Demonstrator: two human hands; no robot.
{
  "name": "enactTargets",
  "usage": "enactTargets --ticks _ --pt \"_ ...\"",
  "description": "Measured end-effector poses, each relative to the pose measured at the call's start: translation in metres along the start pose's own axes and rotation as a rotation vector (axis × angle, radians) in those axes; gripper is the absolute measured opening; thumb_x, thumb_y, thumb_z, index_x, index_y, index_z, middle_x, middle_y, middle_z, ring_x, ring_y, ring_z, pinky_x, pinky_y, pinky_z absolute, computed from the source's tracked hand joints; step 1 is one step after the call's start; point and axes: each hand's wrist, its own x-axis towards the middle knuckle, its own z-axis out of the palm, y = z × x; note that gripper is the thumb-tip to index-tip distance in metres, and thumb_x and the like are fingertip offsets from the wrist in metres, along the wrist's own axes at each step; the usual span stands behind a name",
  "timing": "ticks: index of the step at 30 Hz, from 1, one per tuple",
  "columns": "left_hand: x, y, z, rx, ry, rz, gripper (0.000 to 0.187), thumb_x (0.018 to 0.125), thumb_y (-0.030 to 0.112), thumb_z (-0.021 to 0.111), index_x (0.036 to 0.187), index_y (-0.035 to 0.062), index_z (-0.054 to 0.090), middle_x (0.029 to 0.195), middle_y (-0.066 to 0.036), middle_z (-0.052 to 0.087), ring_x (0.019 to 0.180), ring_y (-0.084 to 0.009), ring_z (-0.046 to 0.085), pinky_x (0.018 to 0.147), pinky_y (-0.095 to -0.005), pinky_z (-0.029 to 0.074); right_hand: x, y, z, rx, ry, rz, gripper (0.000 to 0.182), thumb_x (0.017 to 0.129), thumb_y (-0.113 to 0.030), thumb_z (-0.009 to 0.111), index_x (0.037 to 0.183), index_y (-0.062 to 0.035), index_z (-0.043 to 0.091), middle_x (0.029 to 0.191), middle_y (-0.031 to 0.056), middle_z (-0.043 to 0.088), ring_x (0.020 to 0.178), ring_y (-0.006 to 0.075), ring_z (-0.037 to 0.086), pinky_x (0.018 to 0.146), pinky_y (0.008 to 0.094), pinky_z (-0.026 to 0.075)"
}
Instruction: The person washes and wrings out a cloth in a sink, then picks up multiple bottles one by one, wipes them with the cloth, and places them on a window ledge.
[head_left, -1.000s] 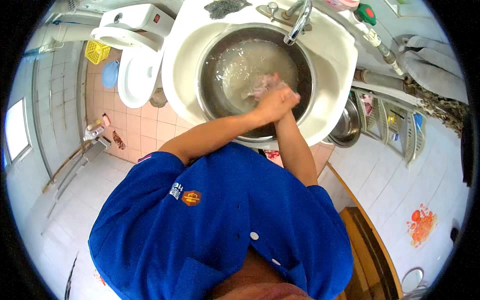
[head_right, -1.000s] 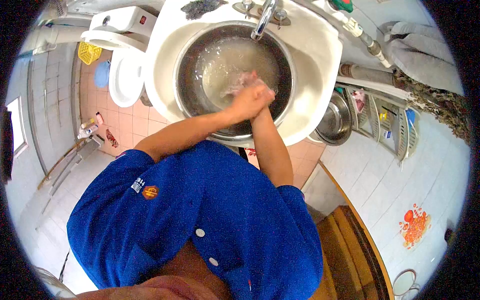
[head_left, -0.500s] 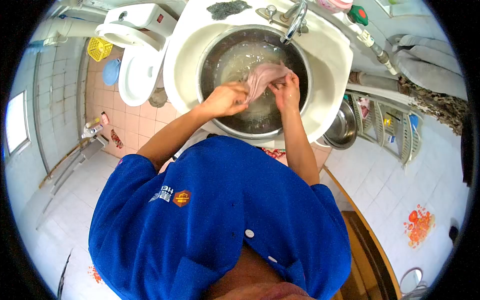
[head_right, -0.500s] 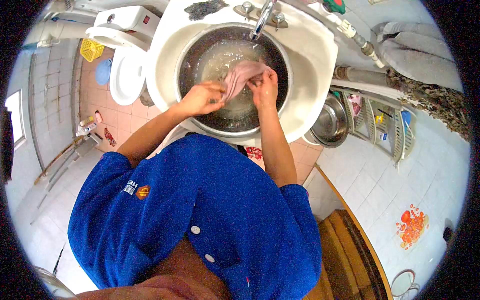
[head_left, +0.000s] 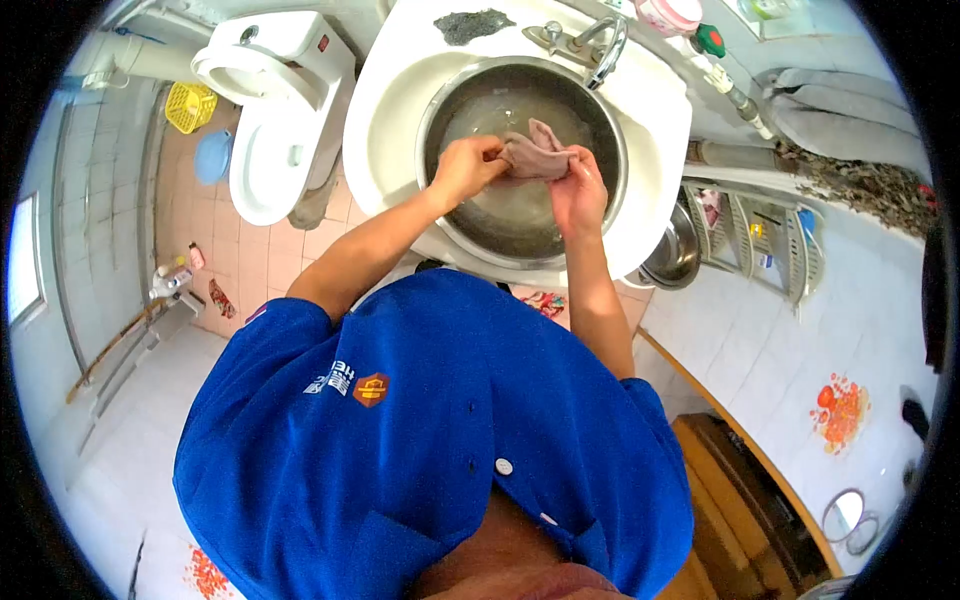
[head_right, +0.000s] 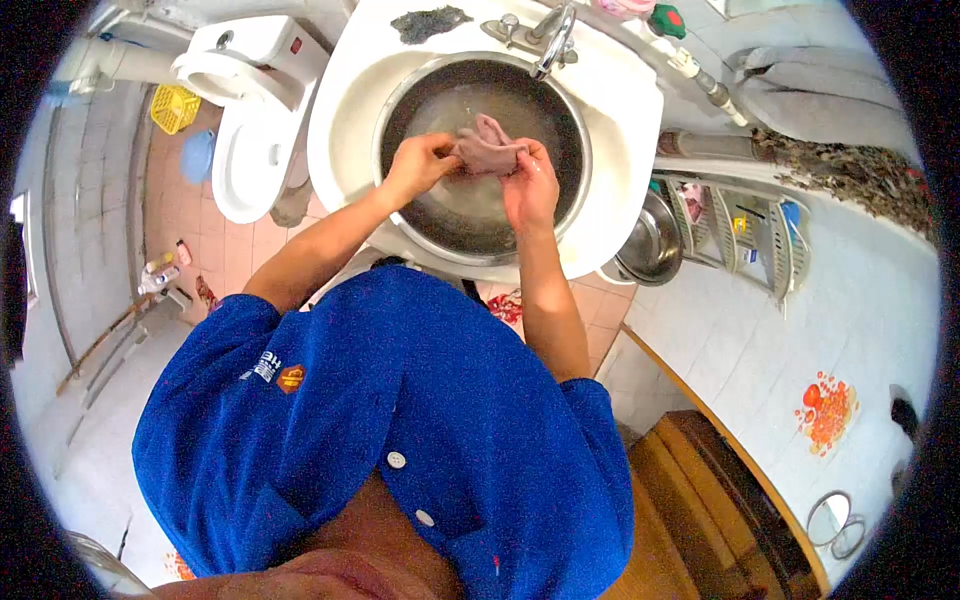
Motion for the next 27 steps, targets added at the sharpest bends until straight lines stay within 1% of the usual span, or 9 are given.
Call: enactTargets --ticks 2,4,6,8,10,12,14,22,27 --pt "-0.015 0.008 -0.003 0.069 0.283 0.068 0.018 0.074 0.014 0.073 0.088 0.0037 0.068 0.083 -0.012 0.067 0.07 -0.0244 0.065 0.065 -0.034 0.05 0.003 0.011 -0.013 0.076 0.255 -0.081 0.018 0.092 -0.009 0.046 0.108 -0.0078 0.055 0.114 0.0107 0.059 0.112 0.025 0.052 0.097 0.0455 0.039" --pt "-0.024 0.012 -0.006 0.069 0.316 0.075 0.015 0.073 0.015 0.072 0.084 0.006 0.067 0.081 -0.013 0.066 0.074 -0.0304 0.065 0.065 -0.0386 0.05 0.003 0.009 -0.005 0.177 0.375 -0.058 0.021 0.091 -0.007 0.045 0.109 -0.0066 0.054 0.116 0.0126 0.059 0.114 0.0268 0.052 0.1 0.0482 0.038" --pt "-0.03 0.005 -0.005 0.257 0.312 0.314 0.016 0.069 0.015 0.076 0.076 0.0059 0.065 0.077 -0.012 0.065 0.074 -0.0289 0.066 0.065 -0.0369 0.05 0.002 0.011 -0.006 0.285 0.495 -0.025 0.023 0.09 -0.005 0.044 0.111 -0.0054 0.054 0.118 0.0144 0.058 0.116 0.0286 0.052 0.103 0.051 0.037" --pt "-0.036 0.001 -0.005 0.392 0.163 0.301 0.019 0.067 0.019 0.077 0.074 0.0077 0.063 0.078 -0.012 0.065 0.078 -0.0302 0.066 0.065 -0.0406 0.05 0.009 0.016 -0.028 0.362 0.445 0.103 0.027 0.089 -0.003 0.043 0.114 -0.0048 0.053 0.124 0.0154 0.056 0.119 0.0316 0.051 0.107 0.0543 0.035" --pt "-0.047 -0.003 0.0 0.534 -0.342 0.314 0.022 0.068 0.023 0.078 0.076 0.0079 0.063 0.077 -0.012 0.065 0.079 -0.0303 0.066 0.065 -0.0429 0.049 0.017 0.024 -0.041 0.284 0.485 0.094 0.027 0.089 -0.002 0.043 0.115 -0.0049 0.053 0.125 0.0147 0.055 0.118 0.0315 0.051 0.106 0.0543 0.036" --pt "-0.041 -0.004 0.009 0.565 -0.479 0.114 0.023 0.072 0.026 0.076 0.078 0.0078 0.064 0.077 -0.013 0.065 0.08 -0.0321 0.065 0.067 -0.0428 0.049 0.028 0.023 -0.049 0.213 0.511 0.077 0.028 0.09 -0.002 0.043 0.116 -0.0049 0.052 0.126 0.0139 0.055 0.117 0.0313 0.052 0.105 0.0542 0.038" --pt "-0.038 -0.004 0.021 0.252 -0.026 -0.026 0.023 0.075 0.028 0.076 0.082 0.0086 0.067 0.078 -0.013 0.065 0.077 -0.0315 0.064 0.068 -0.0403 0.05 0.026 0.011 -0.045 0.233 0.311 0.097 0.034 0.085 0.003 0.05 0.117 -0.0078 0.051 0.12 0.0117 0.056 0.112 0.0299 0.055 0.099 0.0488 0.045" --pt "0.024 -0.015 0.066 -0.401 0.013 -0.261 0.022 0.088 0.026 0.069 0.09 0.0043 0.072 0.075 0.001 0.066 0.068 -0.0053 0.055 0.062 -0.0245 0.045 0.025 -0.004 -0.037 0.115 0.116 0.095 0.034 0.084 0.009 0.052 0.114 -0.0083 0.051 0.114 0.01 0.059 0.111 0.0245 0.056 0.098 0.0405 0.047" --pt "0.012 0.011 0.043 -0.219 0.319 -0.181 0.025 0.082 0.024 0.073 0.072 0.0018 0.069 0.062 -0.005 0.061 0.057 -0.0116 0.054 0.056 -0.0279 0.043 0.024 -0.025 -0.038 -0.206 0.314 -0.013 0.031 0.084 0.012 0.057 0.11 -0.0055 0.051 0.103 0.0093 0.06 0.092 0.0152 0.06 0.081 0.0267 0.052"
